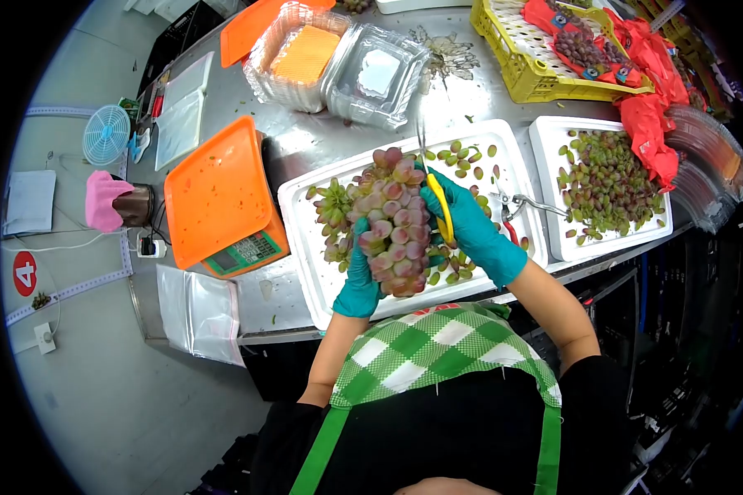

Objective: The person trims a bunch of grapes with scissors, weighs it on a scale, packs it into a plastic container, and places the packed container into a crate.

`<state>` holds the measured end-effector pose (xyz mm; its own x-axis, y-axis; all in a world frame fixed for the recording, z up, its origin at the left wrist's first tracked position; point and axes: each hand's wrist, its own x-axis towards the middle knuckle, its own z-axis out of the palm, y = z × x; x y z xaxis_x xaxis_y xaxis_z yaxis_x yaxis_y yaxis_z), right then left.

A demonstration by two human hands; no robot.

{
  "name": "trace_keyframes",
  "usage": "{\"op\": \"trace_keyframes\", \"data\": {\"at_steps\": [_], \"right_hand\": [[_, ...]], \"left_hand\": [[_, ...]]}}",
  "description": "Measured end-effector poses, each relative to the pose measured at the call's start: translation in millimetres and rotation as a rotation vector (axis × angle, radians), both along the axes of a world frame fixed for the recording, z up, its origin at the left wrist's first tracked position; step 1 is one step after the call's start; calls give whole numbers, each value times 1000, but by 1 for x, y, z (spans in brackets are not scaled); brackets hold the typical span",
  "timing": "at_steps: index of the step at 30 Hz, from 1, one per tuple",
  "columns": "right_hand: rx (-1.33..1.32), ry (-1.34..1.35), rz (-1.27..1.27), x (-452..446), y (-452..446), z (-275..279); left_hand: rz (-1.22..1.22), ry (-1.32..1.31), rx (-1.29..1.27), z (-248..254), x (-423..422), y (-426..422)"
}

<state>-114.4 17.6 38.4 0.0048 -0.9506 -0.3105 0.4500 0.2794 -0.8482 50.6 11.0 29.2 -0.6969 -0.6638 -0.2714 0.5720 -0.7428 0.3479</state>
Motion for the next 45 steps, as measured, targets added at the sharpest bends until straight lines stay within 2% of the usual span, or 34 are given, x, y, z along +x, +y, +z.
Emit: {"op": "trace_keyframes", "data": {"at_steps": [1,2,5,6,9,10,13,17,20,21,23,24,27,28,29,31,32,33,35,36,38,41,43,45], "right_hand": [[14,-57,-25,1,-1,-6],[-77,-206,-30,3,0,-10],[-34,-444,-8,0,10,-9],[-23,-484,-24,1,14,-6],[9,-607,-73,10,23,0],[-11,-608,-62,12,22,-13],[1,-630,-67,16,21,-17],[83,-865,-9,18,31,-15],[79,-732,10,22,33,-17],[76,-672,18,23,33,-17],[87,-724,-60,23,29,-15],[92,-749,-97,22,26,-12],[98,-628,-117,13,16,3],[45,-528,-156,12,9,-11],[5,-336,-158,13,6,0],[-70,49,-154,17,2,29],[-124,127,-113,19,0,38],[-153,149,-97,21,1,41],[-213,202,-74,20,3,44],[-260,86,-80,18,3,49],[-279,262,-138,11,6,50],[-351,507,-174,12,8,58],[-439,720,-156,15,9,60],[-383,716,-57,23,12,72]], "left_hand": [[7,-140,-16,7,0,0],[-1,-143,-60,10,0,0],[-27,-377,-155,24,-7,-6],[-48,-354,-182,27,-6,-10],[-146,-555,-147,32,8,-18],[-109,-587,-217,48,3,-18],[-274,-769,-404,70,13,-23],[-214,-964,-420,79,12,-20],[-36,-1103,-472,81,13,-10],[100,-1097,-528,76,16,-10],[371,-1073,-633,64,20,-10],[393,-1070,-780,64,22,-10],[331,-757,-488,57,16,-11],[224,-539,-360,51,16,-13],[211,-287,-302,35,12,-15],[297,-399,-242,21,-1,-7],[326,-310,-166,15,-5,-6],[311,-53,-148,3,-5,-8],[481,-187,-156,-10,-15,-6],[440,-196,-155,-13,-14,-4],[363,-203,-163,-4,-16,-6],[300,92,-102,4,-11,-11],[340,-7,-104,9,-12,-9],[376,-152,-103,8,-12,-6]]}}
